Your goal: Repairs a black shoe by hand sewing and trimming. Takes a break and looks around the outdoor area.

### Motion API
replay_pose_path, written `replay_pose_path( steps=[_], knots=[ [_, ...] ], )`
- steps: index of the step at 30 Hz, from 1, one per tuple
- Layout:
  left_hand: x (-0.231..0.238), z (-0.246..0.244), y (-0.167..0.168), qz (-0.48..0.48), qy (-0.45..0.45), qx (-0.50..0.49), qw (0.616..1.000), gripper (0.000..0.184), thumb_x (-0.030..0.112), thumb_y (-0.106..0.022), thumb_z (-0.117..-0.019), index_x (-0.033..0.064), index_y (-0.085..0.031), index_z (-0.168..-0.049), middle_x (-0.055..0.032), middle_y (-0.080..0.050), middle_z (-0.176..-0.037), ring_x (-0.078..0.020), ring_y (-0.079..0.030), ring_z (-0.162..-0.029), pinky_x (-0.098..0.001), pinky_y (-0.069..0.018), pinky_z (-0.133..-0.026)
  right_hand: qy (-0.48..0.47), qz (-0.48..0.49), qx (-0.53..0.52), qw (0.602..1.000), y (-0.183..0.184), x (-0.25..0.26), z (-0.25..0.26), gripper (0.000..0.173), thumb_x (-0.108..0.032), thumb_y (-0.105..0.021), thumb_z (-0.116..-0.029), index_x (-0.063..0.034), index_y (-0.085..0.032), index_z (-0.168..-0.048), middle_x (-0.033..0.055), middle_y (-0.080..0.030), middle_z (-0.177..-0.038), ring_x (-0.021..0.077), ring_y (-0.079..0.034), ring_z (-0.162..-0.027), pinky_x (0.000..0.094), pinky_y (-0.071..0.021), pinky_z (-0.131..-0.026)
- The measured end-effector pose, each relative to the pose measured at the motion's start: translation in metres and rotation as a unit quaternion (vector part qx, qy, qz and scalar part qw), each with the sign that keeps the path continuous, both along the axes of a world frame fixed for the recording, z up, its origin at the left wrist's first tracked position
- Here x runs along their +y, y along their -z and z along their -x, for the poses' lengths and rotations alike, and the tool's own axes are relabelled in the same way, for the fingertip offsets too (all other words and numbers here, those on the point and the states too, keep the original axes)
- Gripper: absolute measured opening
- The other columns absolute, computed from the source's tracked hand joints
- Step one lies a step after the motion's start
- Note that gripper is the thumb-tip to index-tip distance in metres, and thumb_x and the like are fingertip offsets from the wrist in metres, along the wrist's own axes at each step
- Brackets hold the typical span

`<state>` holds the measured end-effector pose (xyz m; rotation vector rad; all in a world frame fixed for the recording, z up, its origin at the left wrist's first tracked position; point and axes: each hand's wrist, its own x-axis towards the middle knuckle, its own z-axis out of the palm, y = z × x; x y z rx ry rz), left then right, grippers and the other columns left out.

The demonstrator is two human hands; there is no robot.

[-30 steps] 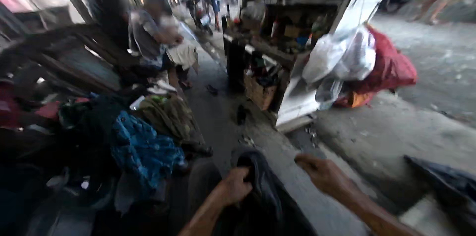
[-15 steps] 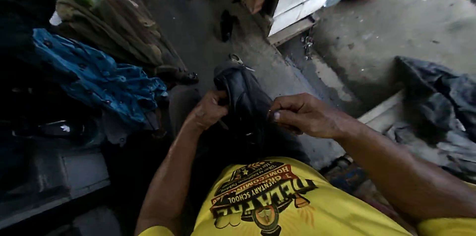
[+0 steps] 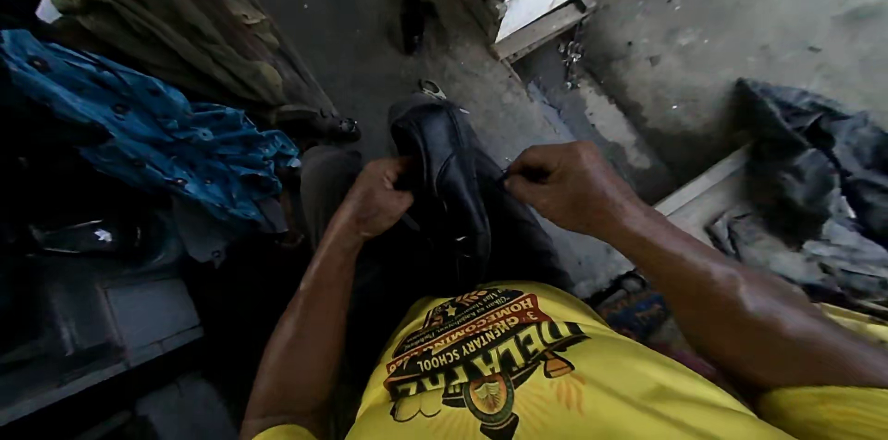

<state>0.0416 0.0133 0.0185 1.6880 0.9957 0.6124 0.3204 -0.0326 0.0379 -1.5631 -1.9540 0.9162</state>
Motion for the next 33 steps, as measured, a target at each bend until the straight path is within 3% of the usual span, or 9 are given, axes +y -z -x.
replay_pose_path(
  steps=[3,9,13,17,22,26,28,30,33],
  knots=[
    [-0.001,0.003,-0.003,-0.039,-0.004,0.032,0.999,0.018,-0.002,-0.064,-0.0924,0.0052,-0.074,-0.106,-0.0002,-0.074,-0.100,-0.0012,-0.068,-0.089,-0.0227,-0.0588,-0.081,-0.041,0.117,0.101,0.987,-0.004,-0.003,0.009,0.011,-0.007,-0.068,-0.0923,-0.0089,-0.076,-0.100,-0.0007,-0.070,-0.077,0.0060,-0.062,-0.060,0.0261,-0.0538,-0.054],
    [0.000,0.002,-0.006,-0.075,-0.019,0.094,0.993,0.014,0.002,-0.068,-0.0896,0.0065,-0.076,-0.100,-0.0035,-0.072,-0.112,-0.0068,-0.067,-0.104,-0.0290,-0.0562,-0.092,-0.048,0.154,0.165,0.973,0.000,-0.007,0.016,0.010,-0.007,-0.066,-0.0957,-0.0078,-0.075,-0.092,-0.0025,-0.065,-0.068,0.0034,-0.054,-0.052,0.0210,-0.0458,-0.047],
    [0.001,0.002,-0.008,-0.053,-0.015,0.106,0.993,0.011,0.005,-0.069,-0.0923,0.0050,-0.075,-0.102,-0.0060,-0.069,-0.116,-0.0071,-0.066,-0.103,-0.0272,-0.0558,-0.091,-0.051,0.187,0.276,0.941,0.000,-0.010,0.007,0.013,-0.009,-0.059,-0.0946,-0.0110,-0.072,-0.097,0.0027,-0.065,-0.098,0.0074,-0.053,-0.056,0.0213,-0.0463,-0.044],
    [0.003,0.003,-0.011,-0.016,-0.013,0.144,0.989,0.015,0.009,-0.068,-0.0931,0.0060,-0.074,-0.106,-0.0052,-0.069,-0.117,-0.0071,-0.066,-0.101,-0.0315,-0.0564,-0.090,-0.060,0.214,0.429,0.876,-0.013,-0.011,-0.028,0.016,-0.023,-0.057,-0.0963,-0.0209,-0.073,-0.094,-0.0016,-0.070,-0.106,0.0014,-0.055,-0.055,0.0165,-0.0461,-0.043],
    [0.004,0.005,-0.010,-0.014,-0.010,0.153,0.988,0.009,0.011,-0.070,-0.0934,0.0057,-0.075,-0.100,-0.0070,-0.067,-0.121,-0.0122,-0.067,-0.101,-0.0359,-0.0572,-0.089,0.107,0.055,0.171,0.978,-0.007,-0.007,-0.064,0.012,-0.015,-0.059,-0.0995,-0.0101,-0.068,-0.105,0.0054,-0.069,-0.094,0.0118,-0.056,-0.055,0.0272,-0.0479,-0.047],
    [0.004,-0.001,-0.014,0.001,-0.013,0.181,0.983,0.009,0.009,-0.071,-0.0925,0.0061,-0.074,-0.100,-0.0071,-0.070,-0.114,-0.0148,-0.068,-0.097,-0.0408,-0.0574,-0.085,0.063,0.060,0.078,0.993,-0.007,-0.007,-0.012,0.044,-0.031,-0.076,-0.0888,-0.0065,-0.065,-0.123,0.0104,-0.064,-0.116,0.0153,-0.064,-0.074,0.0366,-0.0573,-0.063],
    [0.008,0.000,-0.015,-0.041,-0.017,0.233,0.971,0.009,0.010,-0.068,-0.0922,0.0058,-0.074,-0.095,-0.0088,-0.071,-0.114,-0.0209,-0.068,-0.101,-0.0489,-0.0567,-0.087,0.013,0.092,0.105,0.990,-0.002,-0.006,0.018,0.052,-0.035,-0.085,-0.0820,-0.0083,-0.066,-0.122,0.0073,-0.065,-0.109,0.0138,-0.065,-0.079,0.0355,-0.0590,-0.067],
    [0.023,0.017,-0.014,-0.112,-0.051,0.287,0.950,0.020,0.012,-0.062,-0.0951,-0.0009,-0.073,-0.086,-0.0164,-0.070,-0.111,-0.0309,-0.067,-0.104,-0.0557,-0.0536,-0.090,-0.017,0.134,0.123,0.983,0.005,0.000,0.032,0.036,-0.039,-0.085,-0.0829,-0.0127,-0.070,-0.103,0.0002,-0.071,-0.087,0.0094,-0.069,-0.073,0.0315,-0.0610,-0.063],
    [0.045,0.066,-0.010,-0.080,-0.171,0.238,0.953,0.040,0.035,-0.058,-0.1041,-0.0019,-0.069,-0.096,-0.0131,-0.063,-0.103,-0.0226,-0.062,-0.091,-0.0449,-0.0534,-0.084,-0.054,0.148,0.130,0.979,0.007,0.008,0.031,0.028,-0.036,-0.083,-0.0857,-0.0115,-0.069,-0.082,-0.0017,-0.064,-0.066,0.0070,-0.060,-0.057,0.0270,-0.0511,-0.051]
  ],
)
